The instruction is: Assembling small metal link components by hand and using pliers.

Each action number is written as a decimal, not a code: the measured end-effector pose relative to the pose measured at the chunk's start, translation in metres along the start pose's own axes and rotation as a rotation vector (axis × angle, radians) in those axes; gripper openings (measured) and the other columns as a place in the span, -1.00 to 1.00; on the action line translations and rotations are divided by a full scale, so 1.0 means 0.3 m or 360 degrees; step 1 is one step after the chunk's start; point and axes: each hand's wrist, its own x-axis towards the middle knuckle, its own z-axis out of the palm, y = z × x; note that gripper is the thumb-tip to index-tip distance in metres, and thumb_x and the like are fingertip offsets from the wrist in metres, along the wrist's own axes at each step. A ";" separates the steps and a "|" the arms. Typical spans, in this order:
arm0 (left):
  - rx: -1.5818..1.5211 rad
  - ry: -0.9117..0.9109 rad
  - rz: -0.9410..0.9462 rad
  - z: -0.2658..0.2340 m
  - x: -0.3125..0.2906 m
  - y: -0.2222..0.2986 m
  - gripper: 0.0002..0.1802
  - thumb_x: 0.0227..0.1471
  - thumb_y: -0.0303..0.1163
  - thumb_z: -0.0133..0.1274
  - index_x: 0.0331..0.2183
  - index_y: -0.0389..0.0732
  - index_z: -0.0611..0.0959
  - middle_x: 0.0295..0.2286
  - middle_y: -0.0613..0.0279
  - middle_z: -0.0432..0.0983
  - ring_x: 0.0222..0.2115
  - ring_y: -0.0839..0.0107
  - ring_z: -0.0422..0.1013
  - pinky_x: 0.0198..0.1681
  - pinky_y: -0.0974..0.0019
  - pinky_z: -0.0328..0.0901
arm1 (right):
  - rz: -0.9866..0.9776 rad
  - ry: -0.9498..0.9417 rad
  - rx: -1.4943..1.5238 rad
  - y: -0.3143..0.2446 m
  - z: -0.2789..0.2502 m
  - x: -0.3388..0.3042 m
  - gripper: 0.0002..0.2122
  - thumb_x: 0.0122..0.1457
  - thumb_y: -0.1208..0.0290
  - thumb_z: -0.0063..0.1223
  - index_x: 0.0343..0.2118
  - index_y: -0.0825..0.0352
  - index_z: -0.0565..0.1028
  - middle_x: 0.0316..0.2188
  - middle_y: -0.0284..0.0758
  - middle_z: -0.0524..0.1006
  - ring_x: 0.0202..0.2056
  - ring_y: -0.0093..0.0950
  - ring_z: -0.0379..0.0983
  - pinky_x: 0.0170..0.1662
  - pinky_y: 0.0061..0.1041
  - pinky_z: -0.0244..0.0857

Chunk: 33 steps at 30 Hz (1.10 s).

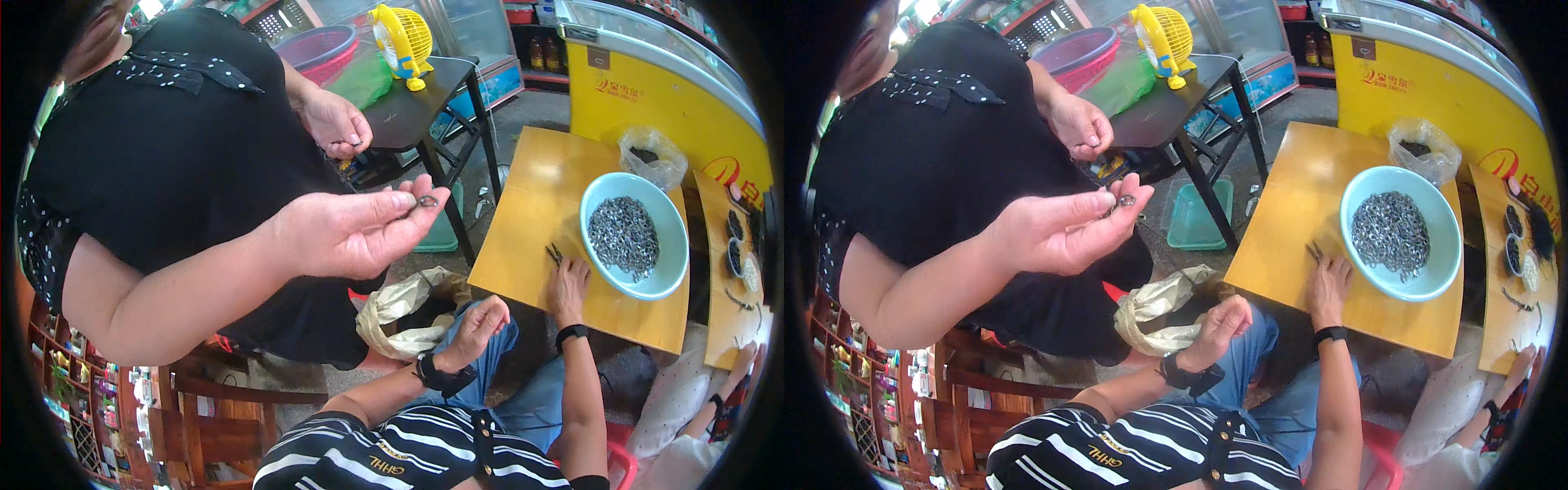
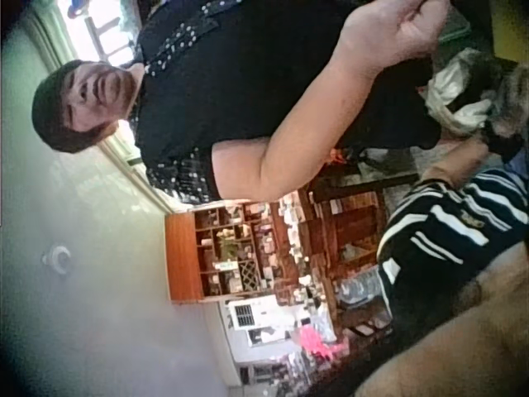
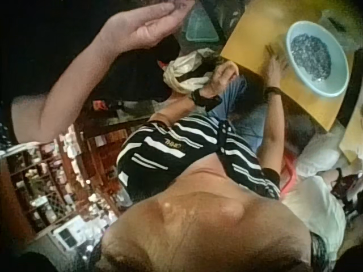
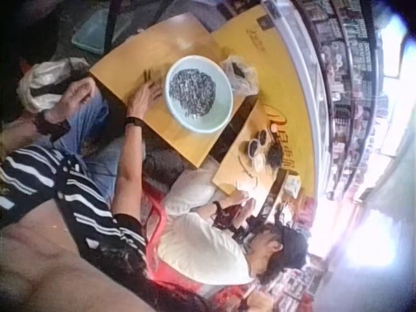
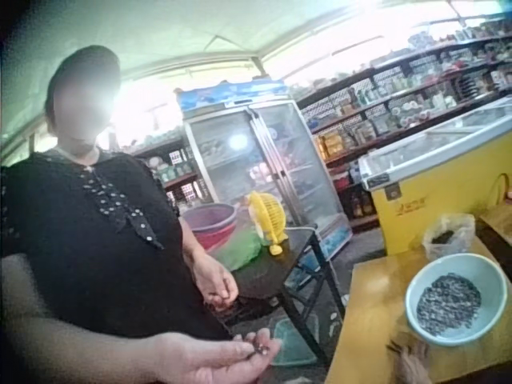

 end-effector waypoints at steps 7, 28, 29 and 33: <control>-0.0119 0.0081 0.0169 0.022 -0.033 0.116 -0.68 0.24 -0.19 -0.25 -0.45 -0.18 0.41 -0.59 0.41 0.20 -0.58 0.66 0.12 -0.51 0.57 0.05 | 0.0096 0.0164 0.0086 -0.033 -0.036 -0.020 -0.56 0.07 0.20 0.05 -0.07 0.39 0.33 -0.18 -0.12 0.33 -0.04 -0.14 0.22 0.08 -0.15 0.05; -0.0206 0.0182 0.0251 -0.015 -0.130 0.201 -0.82 0.24 -0.36 -0.28 -0.36 -0.19 0.38 -0.53 0.38 0.22 -0.56 0.65 0.10 -0.50 0.55 0.02 | -0.0954 0.0296 0.2522 -0.509 -0.828 0.153 -0.80 0.01 0.67 0.06 -0.27 0.37 0.54 -0.30 -0.28 0.56 -0.27 -0.47 0.51 -0.19 -0.58 0.38; -0.0221 0.0169 0.0237 -0.018 -0.131 0.200 -0.82 0.24 -0.36 -0.28 -0.37 -0.19 0.38 -0.53 0.38 0.22 -0.57 0.65 0.10 -0.51 0.56 0.02 | -0.0954 0.0302 0.2496 -0.515 -0.832 0.154 -0.82 0.00 0.67 0.06 -0.30 0.38 0.53 -0.33 -0.29 0.56 -0.29 -0.46 0.52 -0.21 -0.57 0.38; -0.0178 0.0187 0.0269 -0.015 -0.140 0.217 -0.81 0.24 -0.37 -0.29 -0.38 -0.19 0.38 -0.54 0.38 0.21 -0.57 0.65 0.10 -0.51 0.56 0.02 | -0.0889 0.0309 0.2488 -0.533 -0.838 0.146 -0.90 0.01 0.68 0.04 -0.39 0.40 0.50 -0.41 -0.32 0.54 -0.36 -0.50 0.50 -0.29 -0.59 0.36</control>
